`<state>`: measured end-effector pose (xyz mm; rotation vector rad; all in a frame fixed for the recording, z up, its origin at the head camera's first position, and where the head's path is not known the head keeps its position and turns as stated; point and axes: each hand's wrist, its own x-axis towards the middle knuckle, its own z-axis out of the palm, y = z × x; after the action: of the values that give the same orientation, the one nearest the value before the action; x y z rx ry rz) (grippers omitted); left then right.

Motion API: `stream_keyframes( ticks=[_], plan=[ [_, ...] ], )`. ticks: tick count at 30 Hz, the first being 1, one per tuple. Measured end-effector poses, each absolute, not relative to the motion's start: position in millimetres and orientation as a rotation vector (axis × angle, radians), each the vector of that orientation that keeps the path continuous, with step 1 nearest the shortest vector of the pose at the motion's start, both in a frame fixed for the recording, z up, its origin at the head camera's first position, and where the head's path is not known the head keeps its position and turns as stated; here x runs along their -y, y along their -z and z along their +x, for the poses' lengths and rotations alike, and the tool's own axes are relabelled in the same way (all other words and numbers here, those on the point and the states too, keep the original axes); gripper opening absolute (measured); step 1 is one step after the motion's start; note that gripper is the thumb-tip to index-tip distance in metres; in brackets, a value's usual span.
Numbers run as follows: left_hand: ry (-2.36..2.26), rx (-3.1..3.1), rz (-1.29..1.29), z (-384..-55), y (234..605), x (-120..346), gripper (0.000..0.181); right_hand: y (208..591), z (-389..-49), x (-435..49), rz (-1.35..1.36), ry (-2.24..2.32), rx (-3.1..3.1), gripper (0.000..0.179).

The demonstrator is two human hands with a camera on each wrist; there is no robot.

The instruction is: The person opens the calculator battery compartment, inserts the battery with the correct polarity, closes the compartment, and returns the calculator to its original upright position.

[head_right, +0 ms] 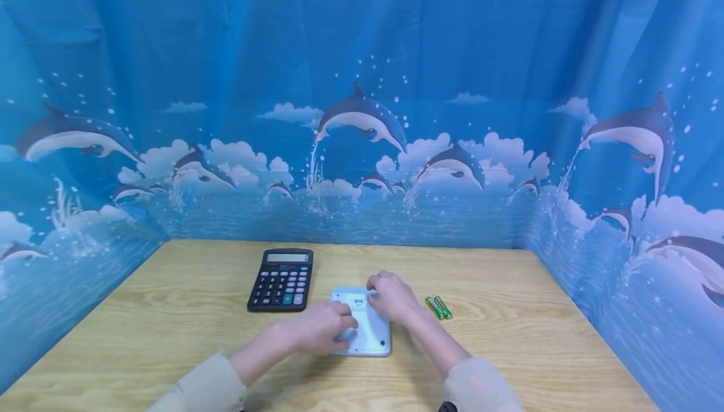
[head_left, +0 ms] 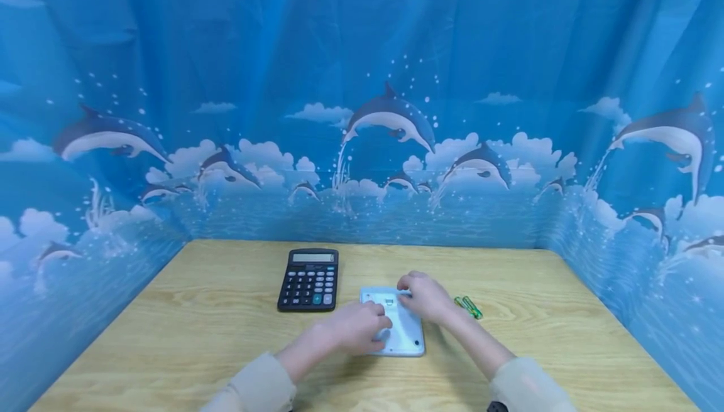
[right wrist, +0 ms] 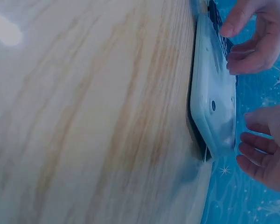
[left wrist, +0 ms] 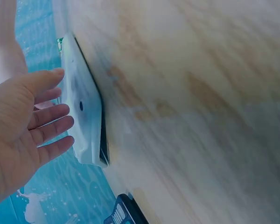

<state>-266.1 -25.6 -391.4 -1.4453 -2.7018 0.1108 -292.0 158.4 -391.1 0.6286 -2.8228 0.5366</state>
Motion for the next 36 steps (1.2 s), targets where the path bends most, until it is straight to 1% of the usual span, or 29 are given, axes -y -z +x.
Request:
stream_keyframes(
  ticks=[5,12,15,29,36],
  plan=[
    [-0.168,2.632,-1.504,-263.7,398.1,26.3,0.038,392.4,-292.4,-154.7,0.714,-0.448,2.814,0.015],
    [-0.215,2.528,-1.553,-262.5,403.1,29.2,0.024,395.2,-295.5,-151.4,0.739,-0.346,2.816,0.015],
    [-0.243,2.485,-1.548,-262.5,405.6,29.8,0.021,396.9,-297.2,-151.2,0.753,-0.331,2.795,0.015],
    [-0.22,2.546,-1.526,-260.8,405.7,29.0,0.025,398.9,-299.3,-150.3,0.881,-0.22,2.722,0.019],
    [-0.204,2.58,-1.495,-259.1,404.7,28.4,0.026,398.0,-300.5,-150.8,0.935,-0.195,2.69,0.018]
  ],
)
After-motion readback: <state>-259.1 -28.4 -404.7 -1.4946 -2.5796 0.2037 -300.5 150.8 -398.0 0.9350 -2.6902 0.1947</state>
